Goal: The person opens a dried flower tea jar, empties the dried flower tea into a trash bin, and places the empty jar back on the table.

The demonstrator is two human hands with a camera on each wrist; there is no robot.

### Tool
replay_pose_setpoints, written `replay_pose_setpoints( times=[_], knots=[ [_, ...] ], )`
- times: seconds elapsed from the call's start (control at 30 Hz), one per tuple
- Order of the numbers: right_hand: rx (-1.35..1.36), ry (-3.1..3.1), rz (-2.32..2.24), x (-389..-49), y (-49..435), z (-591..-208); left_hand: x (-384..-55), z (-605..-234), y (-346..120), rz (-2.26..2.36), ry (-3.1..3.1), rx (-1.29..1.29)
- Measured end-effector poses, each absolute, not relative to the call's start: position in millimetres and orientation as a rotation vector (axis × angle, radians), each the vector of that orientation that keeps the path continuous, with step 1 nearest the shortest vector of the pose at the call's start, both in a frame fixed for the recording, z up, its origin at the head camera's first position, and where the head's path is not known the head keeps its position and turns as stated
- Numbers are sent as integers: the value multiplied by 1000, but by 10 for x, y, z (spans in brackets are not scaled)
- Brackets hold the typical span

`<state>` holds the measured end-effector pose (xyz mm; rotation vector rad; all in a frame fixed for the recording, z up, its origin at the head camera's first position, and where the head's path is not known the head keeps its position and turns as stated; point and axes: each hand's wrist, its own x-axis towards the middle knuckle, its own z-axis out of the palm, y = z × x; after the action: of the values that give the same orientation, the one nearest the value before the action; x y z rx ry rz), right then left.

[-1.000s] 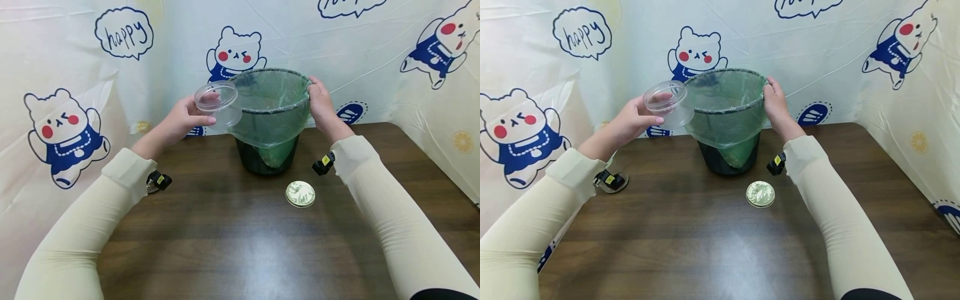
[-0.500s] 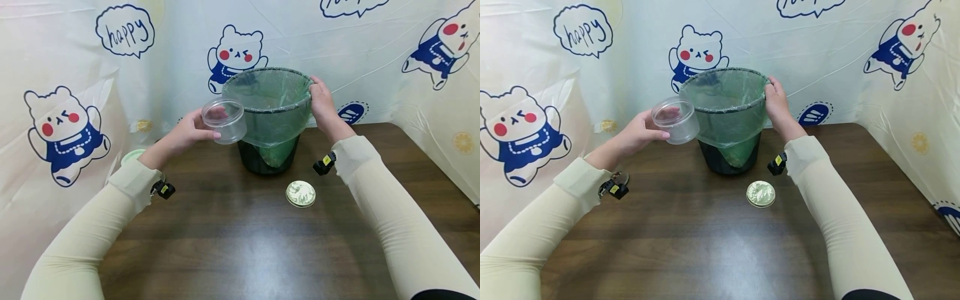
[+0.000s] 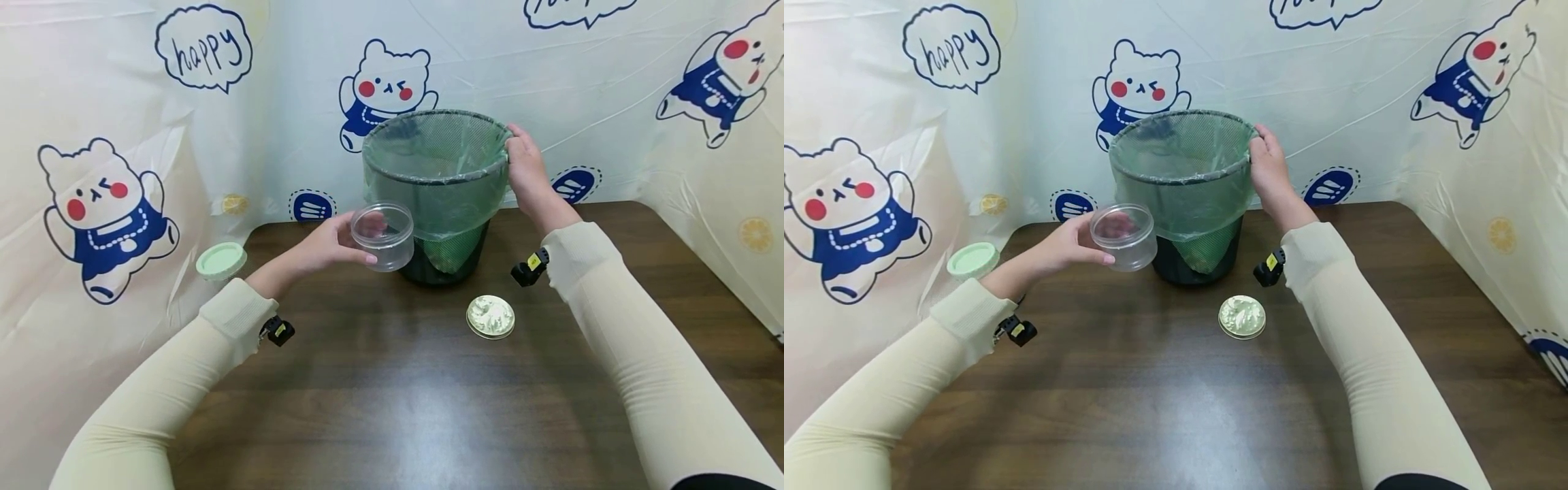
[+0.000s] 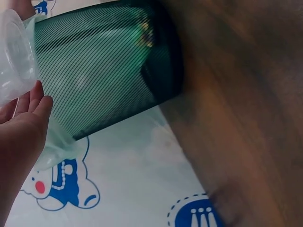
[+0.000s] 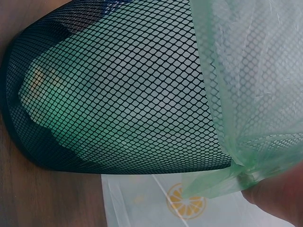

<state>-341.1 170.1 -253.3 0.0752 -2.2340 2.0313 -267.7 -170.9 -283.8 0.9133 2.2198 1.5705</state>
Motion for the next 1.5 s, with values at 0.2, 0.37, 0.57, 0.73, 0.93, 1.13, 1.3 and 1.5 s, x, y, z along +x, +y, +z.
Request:
replay_pose_setpoints(
  times=[0.2, 0.37, 0.57, 0.73, 0.93, 1.13, 1.3, 1.5],
  knots=[
    [68, -2212, 2054, -3409, 1700, -2526, -2687, -2999, -1677, 1490, 2243, 930],
    [71, -2207, 2066, -3397, 1709, -2515, -2708, -3146, -1644, 1475, 2224, 930],
    [42, -2212, 2058, -3387, 1716, -2509, -2719, -3331, -1590, 1463, 2225, 926],
    [43, -2211, 2054, -3392, 1712, -2506, -2711, -3460, -1554, 1425, 2254, 901],
    [49, -2225, 2049, -3394, 1697, -2504, -2730, -3620, -1535, 1311, 2333, 873],
    [69, -2211, 2063, -3396, 1692, -2492, -2749, -3758, -1493, 1257, 2372, 821],
    [60, -2208, 2064, -3406, 1681, -2493, -2741, -3862, -1458, 1243, 2404, 787],
    [54, -2219, 2058, -3411, 1676, -2510, -2730, -3971, -1406, 1247, 2408, 757]
  ],
)
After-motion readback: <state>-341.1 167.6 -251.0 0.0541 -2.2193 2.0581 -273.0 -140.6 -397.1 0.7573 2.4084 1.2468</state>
